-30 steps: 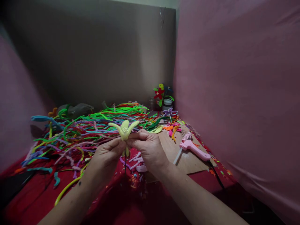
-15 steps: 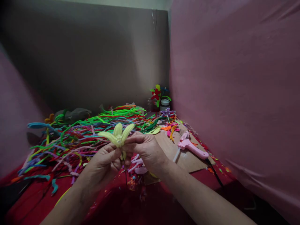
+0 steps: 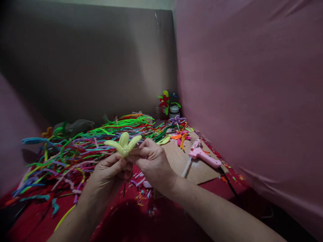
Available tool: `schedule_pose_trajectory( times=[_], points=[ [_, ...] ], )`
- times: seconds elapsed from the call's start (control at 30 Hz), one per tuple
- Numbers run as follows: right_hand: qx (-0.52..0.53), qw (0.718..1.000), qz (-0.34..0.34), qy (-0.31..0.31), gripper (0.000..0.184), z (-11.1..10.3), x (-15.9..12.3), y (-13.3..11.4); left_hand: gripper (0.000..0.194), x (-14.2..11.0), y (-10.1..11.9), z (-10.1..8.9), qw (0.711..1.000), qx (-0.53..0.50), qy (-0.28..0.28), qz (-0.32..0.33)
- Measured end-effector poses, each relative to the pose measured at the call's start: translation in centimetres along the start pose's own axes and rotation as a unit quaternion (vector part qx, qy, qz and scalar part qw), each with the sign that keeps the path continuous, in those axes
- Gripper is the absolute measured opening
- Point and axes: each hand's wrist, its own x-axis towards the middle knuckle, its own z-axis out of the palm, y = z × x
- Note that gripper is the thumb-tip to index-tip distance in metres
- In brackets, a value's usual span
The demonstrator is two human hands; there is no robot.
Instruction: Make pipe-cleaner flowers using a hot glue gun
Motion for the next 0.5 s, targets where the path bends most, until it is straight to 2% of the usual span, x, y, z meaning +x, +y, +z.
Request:
schedule_pose_trajectory(
  times=[0.13, 0.23, 0.3, 0.33, 0.37, 0.4, 0.5],
  points=[
    [-0.057, 0.998, 0.012, -0.015, 0.010, -1.4, 0.7, -0.8, 0.017, 0.0, 0.4, 0.0, 1.000, -0.009, 0.019, 0.010],
    [-0.141, 0.989, 0.015, 0.041, 0.010, -4.4, 3.3, -1.3, 0.019, 0.3, 0.8, -0.3, 0.999, -0.028, 0.035, 0.020],
    [-0.250, 0.967, 0.030, 0.045, 0.016, -6.5, 5.8, -1.0, 0.020, 0.5, 0.9, -0.6, 0.998, -0.039, 0.038, 0.018],
    [-0.330, 0.942, 0.050, 0.022, 0.020, -7.4, 7.0, -0.6, 0.020, 0.5, 0.9, -0.7, 0.998, -0.044, 0.039, 0.016],
    [-0.433, 0.898, 0.072, -0.029, 0.023, -8.2, 8.1, 0.0, 0.020, 0.6, 0.9, -0.8, 0.998, -0.048, 0.042, 0.013],
    [-0.540, 0.831, 0.095, -0.093, 0.026, -8.9, 9.0, 0.7, 0.020, 0.6, 0.9, -0.8, 0.998, -0.050, 0.044, 0.010],
    [-0.606, 0.766, 0.132, -0.167, 0.019, -9.7, 10.3, 2.9, 0.023, 0.6, 0.8, -0.9, 0.998, -0.044, 0.047, -0.002]
  ],
)
